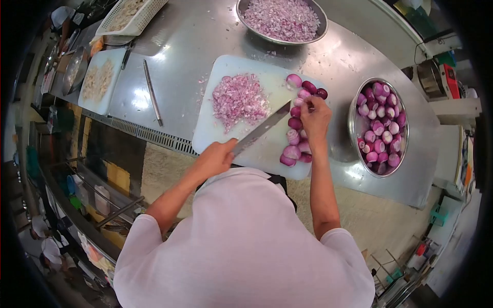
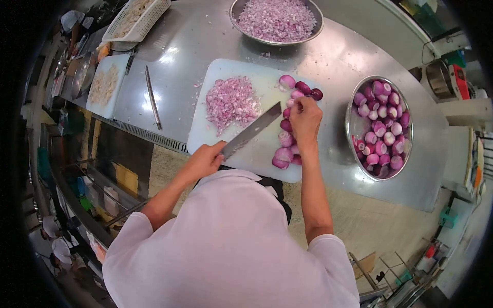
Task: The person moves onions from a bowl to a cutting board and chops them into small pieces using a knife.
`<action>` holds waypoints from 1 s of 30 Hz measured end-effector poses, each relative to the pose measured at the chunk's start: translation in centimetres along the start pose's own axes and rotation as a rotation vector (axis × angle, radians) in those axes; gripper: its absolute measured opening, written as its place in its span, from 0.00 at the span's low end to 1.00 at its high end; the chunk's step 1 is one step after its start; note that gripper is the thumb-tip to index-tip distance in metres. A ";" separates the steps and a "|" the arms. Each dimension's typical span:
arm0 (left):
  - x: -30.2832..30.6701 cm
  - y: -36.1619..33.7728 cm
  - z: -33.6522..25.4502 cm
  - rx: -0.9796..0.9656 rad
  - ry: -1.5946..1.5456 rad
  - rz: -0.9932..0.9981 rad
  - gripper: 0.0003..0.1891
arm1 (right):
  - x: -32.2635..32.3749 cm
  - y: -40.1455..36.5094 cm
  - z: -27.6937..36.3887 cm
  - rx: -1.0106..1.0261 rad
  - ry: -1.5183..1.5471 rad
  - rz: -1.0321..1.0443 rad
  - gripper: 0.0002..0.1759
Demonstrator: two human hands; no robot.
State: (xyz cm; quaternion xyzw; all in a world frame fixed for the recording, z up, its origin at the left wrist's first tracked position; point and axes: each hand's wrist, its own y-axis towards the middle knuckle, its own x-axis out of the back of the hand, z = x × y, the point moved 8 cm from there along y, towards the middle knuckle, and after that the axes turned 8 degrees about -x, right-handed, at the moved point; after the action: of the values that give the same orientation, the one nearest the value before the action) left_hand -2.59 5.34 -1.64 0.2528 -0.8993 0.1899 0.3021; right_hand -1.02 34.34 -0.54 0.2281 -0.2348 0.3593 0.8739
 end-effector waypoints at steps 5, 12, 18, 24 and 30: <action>3.2 0.0 3.3 0.082 -0.030 -0.163 0.11 | -0.8 3.4 0.9 0.090 -0.039 0.037 0.08; 0.4 -1.3 0.7 0.062 0.005 -0.074 0.14 | -5.6 6.7 0.9 0.214 -0.219 0.179 0.12; 4.6 -1.4 3.1 0.158 -0.007 -0.240 0.10 | -7.7 6.1 0.5 0.249 -0.230 0.267 0.11; 4.0 0.4 0.0 0.057 0.031 -0.360 0.09 | -9.1 0.4 3.1 0.181 -0.112 0.465 0.12; 2.9 1.2 -1.2 0.010 0.096 -0.282 0.15 | -8.8 -1.8 5.2 0.244 -0.195 0.370 0.12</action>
State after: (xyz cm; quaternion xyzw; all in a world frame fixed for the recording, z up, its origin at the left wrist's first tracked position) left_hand -4.72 5.94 0.86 0.3687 -0.8385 0.1621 0.3671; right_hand -6.48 25.66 -1.96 0.3188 -0.3105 0.5153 0.7324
